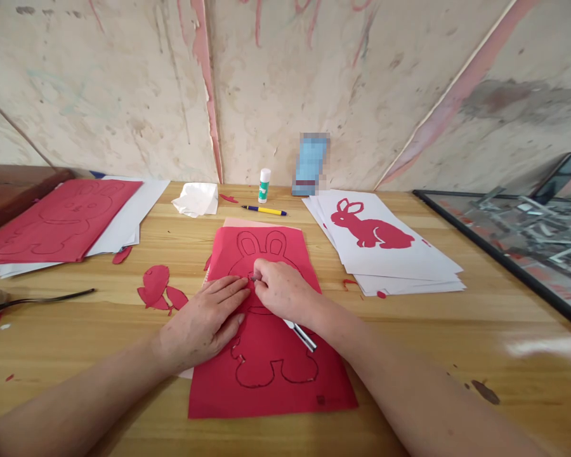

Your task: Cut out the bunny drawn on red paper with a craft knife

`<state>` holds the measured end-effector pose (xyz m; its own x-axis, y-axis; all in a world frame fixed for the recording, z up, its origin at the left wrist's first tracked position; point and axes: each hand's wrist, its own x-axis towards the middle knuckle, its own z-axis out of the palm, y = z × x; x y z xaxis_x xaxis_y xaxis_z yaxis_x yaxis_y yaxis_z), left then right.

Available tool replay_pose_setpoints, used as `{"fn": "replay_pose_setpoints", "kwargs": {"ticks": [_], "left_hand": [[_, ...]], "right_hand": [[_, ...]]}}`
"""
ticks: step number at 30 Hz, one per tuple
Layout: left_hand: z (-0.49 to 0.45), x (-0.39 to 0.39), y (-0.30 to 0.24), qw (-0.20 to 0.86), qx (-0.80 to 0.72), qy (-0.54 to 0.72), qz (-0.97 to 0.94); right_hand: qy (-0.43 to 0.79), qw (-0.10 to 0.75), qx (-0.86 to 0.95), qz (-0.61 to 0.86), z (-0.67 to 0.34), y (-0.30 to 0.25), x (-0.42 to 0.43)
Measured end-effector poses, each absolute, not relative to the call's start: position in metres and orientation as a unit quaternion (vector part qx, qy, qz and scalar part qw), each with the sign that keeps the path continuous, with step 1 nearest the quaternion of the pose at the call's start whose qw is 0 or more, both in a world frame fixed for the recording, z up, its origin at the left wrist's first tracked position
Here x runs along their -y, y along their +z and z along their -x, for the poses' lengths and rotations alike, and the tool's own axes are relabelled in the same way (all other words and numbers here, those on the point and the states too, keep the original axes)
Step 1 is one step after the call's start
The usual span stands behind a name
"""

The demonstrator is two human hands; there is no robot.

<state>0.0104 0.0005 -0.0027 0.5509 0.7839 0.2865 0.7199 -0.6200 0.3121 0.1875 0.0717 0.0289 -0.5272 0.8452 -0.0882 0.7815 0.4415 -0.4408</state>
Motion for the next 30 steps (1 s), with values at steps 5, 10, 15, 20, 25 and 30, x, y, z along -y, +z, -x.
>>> {"fn": "replay_pose_setpoints", "kwargs": {"ticks": [5,10,15,20,25,30], "left_hand": [[-0.01,-0.001,-0.002,0.076,-0.428,0.204,-0.877],[-0.01,-0.001,-0.002,0.073,-0.425,0.199,-0.88],[-0.01,-0.001,-0.001,0.075,-0.424,0.203,-0.879],[-0.01,-0.001,0.0,0.079,-0.428,0.195,-0.879],[-0.01,-0.001,-0.001,0.081,-0.426,0.194,-0.88],[-0.01,-0.001,0.0,0.085,-0.42,0.208,-0.879]], "right_hand": [[0.107,0.051,0.881,0.458,-0.198,0.033,-0.069],[0.047,-0.016,0.912,0.408,-0.195,0.032,-0.063],[0.029,-0.051,0.918,0.392,-0.192,0.037,-0.062],[0.036,-0.068,0.919,0.386,-0.191,0.039,-0.064],[0.035,-0.072,0.921,0.382,-0.189,0.04,-0.065],[0.001,-0.058,0.937,0.343,-0.188,0.043,-0.065]]}}
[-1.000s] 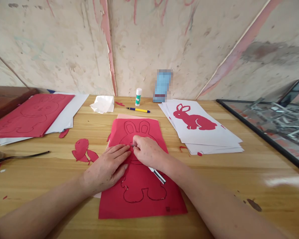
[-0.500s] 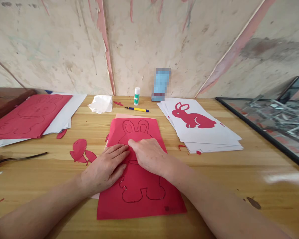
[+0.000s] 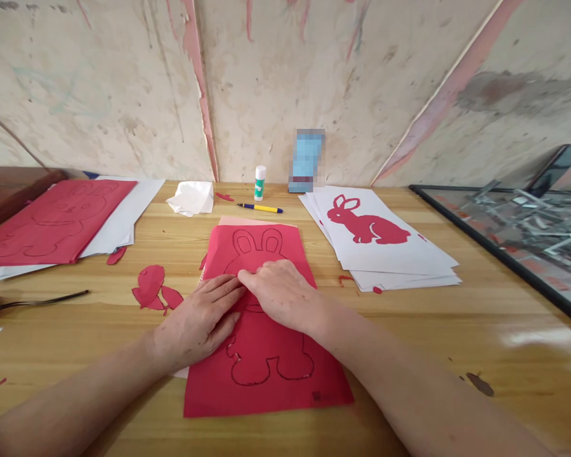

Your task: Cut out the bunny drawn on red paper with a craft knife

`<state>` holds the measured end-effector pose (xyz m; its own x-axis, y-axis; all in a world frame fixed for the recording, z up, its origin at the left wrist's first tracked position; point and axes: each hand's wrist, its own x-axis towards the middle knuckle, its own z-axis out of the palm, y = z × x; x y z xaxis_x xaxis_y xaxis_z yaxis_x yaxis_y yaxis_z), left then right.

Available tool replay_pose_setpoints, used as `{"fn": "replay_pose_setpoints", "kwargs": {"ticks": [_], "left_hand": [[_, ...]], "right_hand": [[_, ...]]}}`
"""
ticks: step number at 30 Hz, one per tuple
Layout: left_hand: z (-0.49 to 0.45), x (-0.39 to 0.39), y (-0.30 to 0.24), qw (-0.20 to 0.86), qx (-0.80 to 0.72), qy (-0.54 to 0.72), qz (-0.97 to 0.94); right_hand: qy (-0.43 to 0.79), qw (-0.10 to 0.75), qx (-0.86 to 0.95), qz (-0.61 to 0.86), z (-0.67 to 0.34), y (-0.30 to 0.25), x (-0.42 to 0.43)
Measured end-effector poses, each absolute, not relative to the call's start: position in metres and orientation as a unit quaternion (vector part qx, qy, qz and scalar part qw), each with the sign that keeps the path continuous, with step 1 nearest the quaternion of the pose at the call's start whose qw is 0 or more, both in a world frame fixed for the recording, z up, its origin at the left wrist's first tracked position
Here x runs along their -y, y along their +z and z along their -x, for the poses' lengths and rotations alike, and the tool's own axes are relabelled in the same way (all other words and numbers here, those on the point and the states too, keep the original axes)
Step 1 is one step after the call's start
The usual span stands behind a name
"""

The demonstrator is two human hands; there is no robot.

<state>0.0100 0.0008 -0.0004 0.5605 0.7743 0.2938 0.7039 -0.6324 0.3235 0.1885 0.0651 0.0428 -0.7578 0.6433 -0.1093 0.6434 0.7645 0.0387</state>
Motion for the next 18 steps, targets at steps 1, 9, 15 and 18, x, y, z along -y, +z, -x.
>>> {"fn": "replay_pose_setpoints", "kwargs": {"ticks": [1,9,15,18], "left_hand": [[-0.0101,-0.0009,-0.0001,0.086,-0.42,0.211,-0.879],[-0.0111,-0.0006,0.0026,0.092,-0.419,0.212,-0.878],[-0.0111,-0.0008,0.0011,0.086,-0.419,0.205,-0.88],[-0.0106,-0.0015,-0.0003,0.077,-0.419,0.203,-0.882]], "right_hand": [[0.01,0.054,-0.941,-0.334,-0.1887,0.043,-0.0654],[0.066,0.056,-0.96,-0.267,-0.191,0.0425,-0.0666],[0.085,0.052,-0.963,-0.249,-0.1919,0.0413,-0.0671],[0.083,0.051,-0.963,-0.251,-0.1955,0.0419,-0.0695]]}}
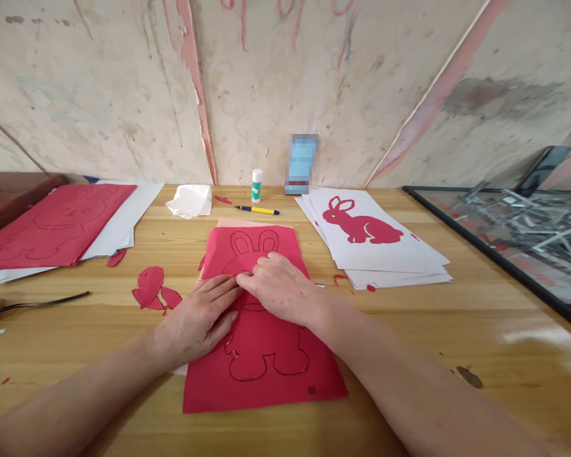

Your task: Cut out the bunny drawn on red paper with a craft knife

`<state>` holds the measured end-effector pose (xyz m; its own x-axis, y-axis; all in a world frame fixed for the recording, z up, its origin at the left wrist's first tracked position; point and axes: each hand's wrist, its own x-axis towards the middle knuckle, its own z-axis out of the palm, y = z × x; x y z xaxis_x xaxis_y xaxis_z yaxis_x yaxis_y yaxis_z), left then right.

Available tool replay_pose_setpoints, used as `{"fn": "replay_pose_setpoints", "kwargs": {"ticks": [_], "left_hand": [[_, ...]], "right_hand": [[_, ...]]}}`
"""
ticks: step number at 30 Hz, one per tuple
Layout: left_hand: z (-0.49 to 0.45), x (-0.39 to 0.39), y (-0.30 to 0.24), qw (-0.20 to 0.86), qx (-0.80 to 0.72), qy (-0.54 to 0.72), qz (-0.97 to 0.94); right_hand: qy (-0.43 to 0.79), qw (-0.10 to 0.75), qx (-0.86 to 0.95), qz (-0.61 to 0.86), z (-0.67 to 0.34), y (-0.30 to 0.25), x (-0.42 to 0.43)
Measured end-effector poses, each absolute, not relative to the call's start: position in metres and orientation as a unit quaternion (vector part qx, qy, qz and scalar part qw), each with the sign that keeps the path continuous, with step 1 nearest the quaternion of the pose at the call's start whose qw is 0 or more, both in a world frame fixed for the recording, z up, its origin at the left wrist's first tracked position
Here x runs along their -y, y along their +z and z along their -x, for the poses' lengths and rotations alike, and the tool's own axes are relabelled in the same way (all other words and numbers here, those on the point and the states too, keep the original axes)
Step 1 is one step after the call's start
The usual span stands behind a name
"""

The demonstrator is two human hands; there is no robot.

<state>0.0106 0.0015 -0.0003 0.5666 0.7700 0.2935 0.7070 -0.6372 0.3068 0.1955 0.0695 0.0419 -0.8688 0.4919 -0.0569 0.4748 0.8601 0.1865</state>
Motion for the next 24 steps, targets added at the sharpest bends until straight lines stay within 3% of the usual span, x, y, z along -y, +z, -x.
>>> {"fn": "replay_pose_setpoints", "kwargs": {"ticks": [9,24], "left_hand": [[-0.009,0.0,-0.002,0.042,-0.42,0.193,-0.886],[-0.021,0.005,0.013,-0.034,-0.379,0.053,-0.923]], "right_hand": [[0.007,-0.028,-0.909,-0.417,-0.218,0.05,-0.089],[-0.062,0.017,-0.933,-0.354,-0.222,0.045,-0.093]]}}
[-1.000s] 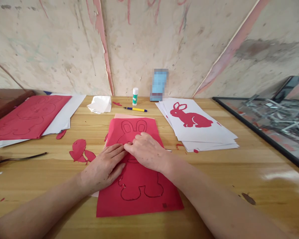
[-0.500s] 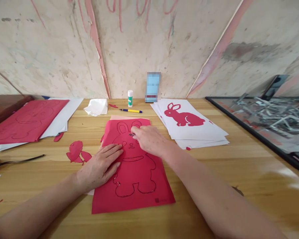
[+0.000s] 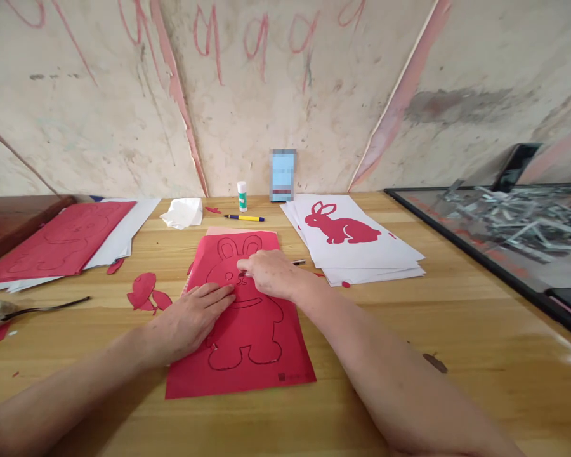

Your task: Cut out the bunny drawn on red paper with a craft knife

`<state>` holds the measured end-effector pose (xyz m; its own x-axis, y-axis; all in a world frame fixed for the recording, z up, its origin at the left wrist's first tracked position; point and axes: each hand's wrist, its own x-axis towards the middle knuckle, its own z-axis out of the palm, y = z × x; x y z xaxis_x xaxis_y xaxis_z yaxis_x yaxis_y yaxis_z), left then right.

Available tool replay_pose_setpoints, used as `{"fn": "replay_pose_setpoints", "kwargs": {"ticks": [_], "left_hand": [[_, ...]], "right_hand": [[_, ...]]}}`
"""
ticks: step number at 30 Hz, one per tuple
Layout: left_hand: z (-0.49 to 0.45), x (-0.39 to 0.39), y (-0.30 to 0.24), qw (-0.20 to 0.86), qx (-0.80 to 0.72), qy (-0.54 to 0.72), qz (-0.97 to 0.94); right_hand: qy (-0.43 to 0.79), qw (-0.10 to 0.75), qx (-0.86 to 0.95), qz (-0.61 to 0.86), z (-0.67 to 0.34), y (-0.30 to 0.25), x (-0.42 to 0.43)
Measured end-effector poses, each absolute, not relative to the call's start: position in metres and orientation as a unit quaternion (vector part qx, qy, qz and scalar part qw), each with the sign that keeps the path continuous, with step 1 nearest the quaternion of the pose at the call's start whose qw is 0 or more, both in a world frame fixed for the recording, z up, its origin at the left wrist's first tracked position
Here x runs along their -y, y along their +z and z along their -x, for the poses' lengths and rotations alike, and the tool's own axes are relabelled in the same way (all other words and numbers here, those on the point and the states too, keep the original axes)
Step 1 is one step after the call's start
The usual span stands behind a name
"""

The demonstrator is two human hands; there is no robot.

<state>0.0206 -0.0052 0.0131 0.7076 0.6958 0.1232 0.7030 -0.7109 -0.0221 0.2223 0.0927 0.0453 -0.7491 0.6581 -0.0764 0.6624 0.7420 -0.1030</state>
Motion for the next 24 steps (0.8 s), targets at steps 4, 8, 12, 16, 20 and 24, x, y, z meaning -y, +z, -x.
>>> {"fn": "replay_pose_setpoints", "kwargs": {"ticks": [4,8,12,16,20,24], "left_hand": [[-0.036,0.007,0.018,0.036,0.395,-0.055,0.916],[-0.05,0.007,0.012,0.039,0.412,-0.071,0.908],[-0.053,0.007,0.003,0.033,0.426,-0.099,0.899],[-0.051,0.007,0.001,0.02,0.425,-0.111,0.898],[-0.051,0.007,0.002,0.015,0.425,-0.11,0.898],[-0.052,0.006,0.002,0.025,0.424,-0.101,0.9]], "right_hand": [[-0.061,0.011,-0.938,-0.34,-0.221,0.041,-0.093],[-0.049,0.004,-0.94,-0.337,-0.222,0.036,-0.095],[-0.036,0.003,-0.941,-0.336,-0.223,0.034,-0.097],[-0.046,0.01,-0.943,-0.33,-0.224,0.035,-0.098],[-0.057,0.017,-0.942,-0.331,-0.223,0.038,-0.097],[-0.058,0.018,-0.94,-0.337,-0.222,0.038,-0.096]]}}
